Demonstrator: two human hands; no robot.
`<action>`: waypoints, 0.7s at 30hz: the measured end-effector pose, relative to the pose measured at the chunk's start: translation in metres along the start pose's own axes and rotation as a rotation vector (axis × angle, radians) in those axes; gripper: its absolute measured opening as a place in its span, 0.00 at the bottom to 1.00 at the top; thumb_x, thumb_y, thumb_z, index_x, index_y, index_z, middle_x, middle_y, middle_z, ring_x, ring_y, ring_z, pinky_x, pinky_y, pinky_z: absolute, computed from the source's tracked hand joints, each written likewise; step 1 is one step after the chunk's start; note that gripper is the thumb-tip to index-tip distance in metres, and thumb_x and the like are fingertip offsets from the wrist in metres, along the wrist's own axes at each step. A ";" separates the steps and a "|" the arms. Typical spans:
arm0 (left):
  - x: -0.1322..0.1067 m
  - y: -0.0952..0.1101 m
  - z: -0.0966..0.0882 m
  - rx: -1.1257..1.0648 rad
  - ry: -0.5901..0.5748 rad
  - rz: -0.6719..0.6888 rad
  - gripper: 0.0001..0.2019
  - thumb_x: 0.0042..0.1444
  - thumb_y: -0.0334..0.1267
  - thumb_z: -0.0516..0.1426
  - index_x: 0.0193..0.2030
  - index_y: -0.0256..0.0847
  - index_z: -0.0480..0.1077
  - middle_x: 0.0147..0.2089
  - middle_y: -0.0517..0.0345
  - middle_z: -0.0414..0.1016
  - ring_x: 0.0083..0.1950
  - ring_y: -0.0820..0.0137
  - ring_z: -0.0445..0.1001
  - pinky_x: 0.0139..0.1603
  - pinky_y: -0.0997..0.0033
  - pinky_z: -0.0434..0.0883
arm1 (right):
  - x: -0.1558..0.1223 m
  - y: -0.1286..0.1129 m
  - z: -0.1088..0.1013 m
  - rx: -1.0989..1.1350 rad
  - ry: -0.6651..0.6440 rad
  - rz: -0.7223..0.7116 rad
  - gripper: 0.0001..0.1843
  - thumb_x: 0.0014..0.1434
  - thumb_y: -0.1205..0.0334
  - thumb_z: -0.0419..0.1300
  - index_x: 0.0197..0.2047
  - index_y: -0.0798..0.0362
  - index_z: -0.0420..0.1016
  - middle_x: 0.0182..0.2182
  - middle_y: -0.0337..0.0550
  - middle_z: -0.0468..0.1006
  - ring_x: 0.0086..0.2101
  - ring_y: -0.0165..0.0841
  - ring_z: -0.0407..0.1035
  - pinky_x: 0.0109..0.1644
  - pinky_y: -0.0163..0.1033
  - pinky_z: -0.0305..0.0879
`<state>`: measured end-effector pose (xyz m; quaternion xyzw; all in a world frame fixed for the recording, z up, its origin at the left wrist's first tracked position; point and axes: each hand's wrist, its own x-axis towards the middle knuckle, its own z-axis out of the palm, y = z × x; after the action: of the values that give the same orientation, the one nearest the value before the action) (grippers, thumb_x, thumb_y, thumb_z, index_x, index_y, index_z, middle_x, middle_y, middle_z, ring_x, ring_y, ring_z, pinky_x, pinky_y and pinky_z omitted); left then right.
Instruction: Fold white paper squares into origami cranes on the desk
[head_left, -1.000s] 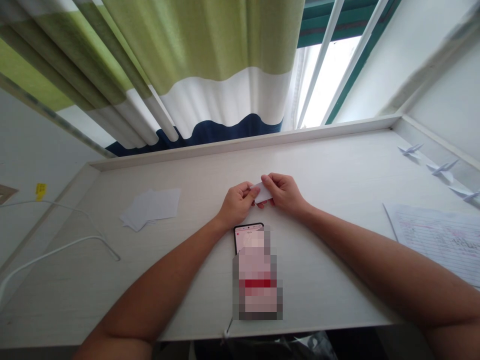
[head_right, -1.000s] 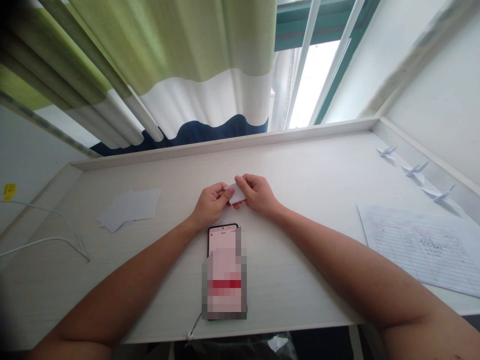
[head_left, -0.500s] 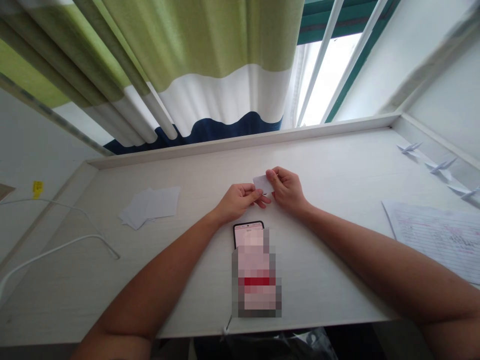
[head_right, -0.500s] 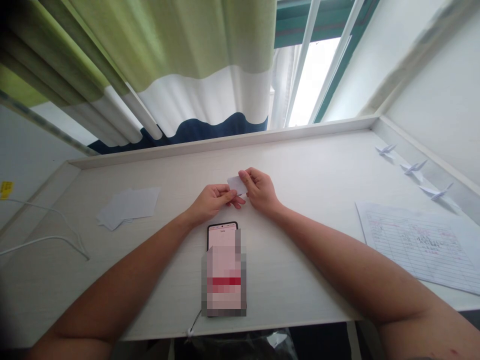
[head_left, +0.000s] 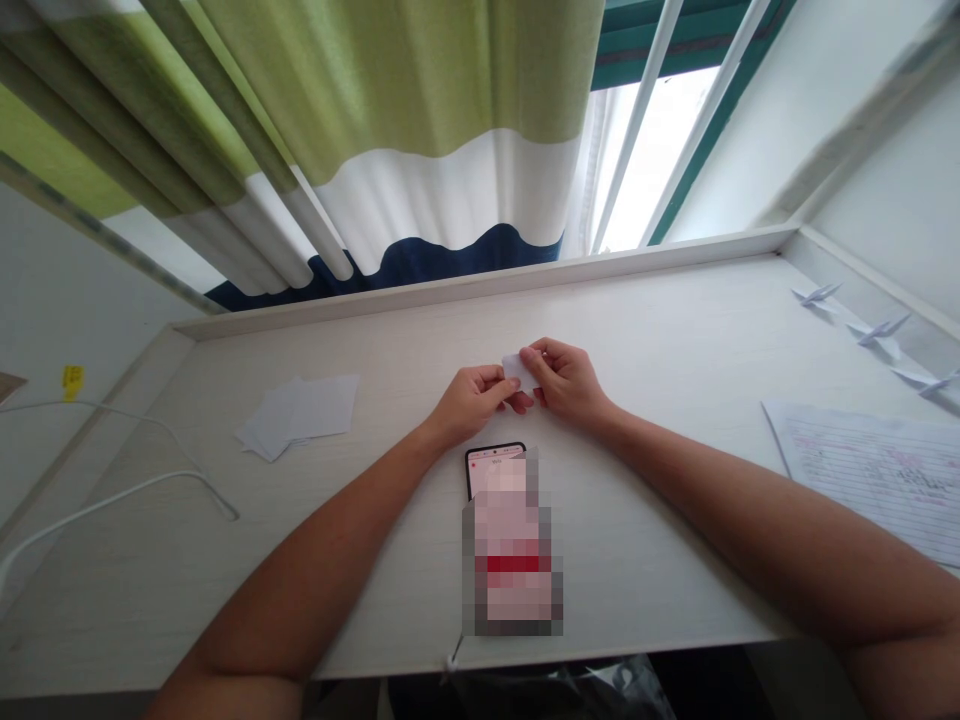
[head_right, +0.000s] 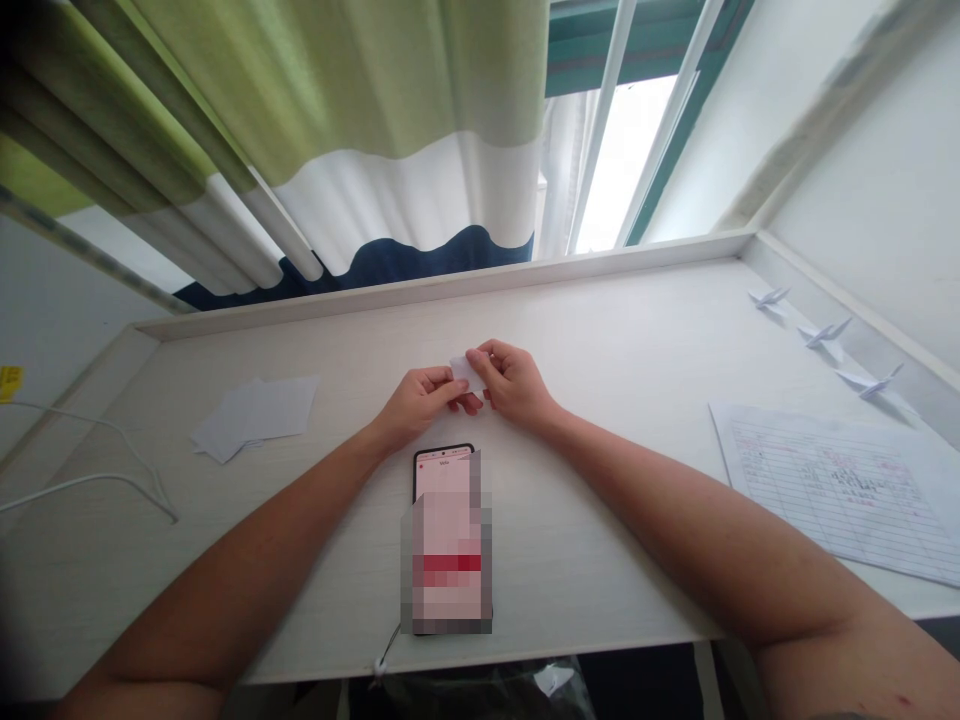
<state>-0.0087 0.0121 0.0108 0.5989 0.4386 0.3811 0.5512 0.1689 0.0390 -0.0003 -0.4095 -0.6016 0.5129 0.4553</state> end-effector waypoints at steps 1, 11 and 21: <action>0.000 -0.001 0.001 0.023 0.021 0.013 0.19 0.69 0.51 0.60 0.34 0.37 0.78 0.33 0.48 0.85 0.35 0.67 0.81 0.39 0.68 0.72 | -0.001 -0.001 0.000 -0.014 -0.005 -0.009 0.31 0.60 0.26 0.63 0.33 0.48 0.71 0.18 0.33 0.69 0.18 0.26 0.59 0.22 0.37 0.61; 0.001 -0.013 0.013 -0.086 0.105 0.085 0.24 0.64 0.62 0.63 0.40 0.39 0.71 0.28 0.59 0.78 0.26 0.73 0.77 0.29 0.73 0.70 | 0.001 0.005 0.003 0.005 -0.008 -0.047 0.26 0.63 0.33 0.63 0.33 0.49 0.71 0.21 0.36 0.74 0.21 0.30 0.65 0.27 0.40 0.60; 0.013 -0.014 -0.012 -0.127 0.541 0.095 0.15 0.67 0.50 0.62 0.37 0.42 0.67 0.29 0.63 0.74 0.24 0.76 0.73 0.23 0.77 0.69 | -0.025 -0.014 0.015 -0.443 -0.209 -0.338 0.15 0.59 0.56 0.66 0.47 0.47 0.68 0.36 0.41 0.74 0.38 0.38 0.70 0.48 0.48 0.67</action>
<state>-0.0167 0.0287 -0.0020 0.4595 0.5165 0.5790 0.4321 0.1605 0.0092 0.0093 -0.3380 -0.8021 0.3255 0.3695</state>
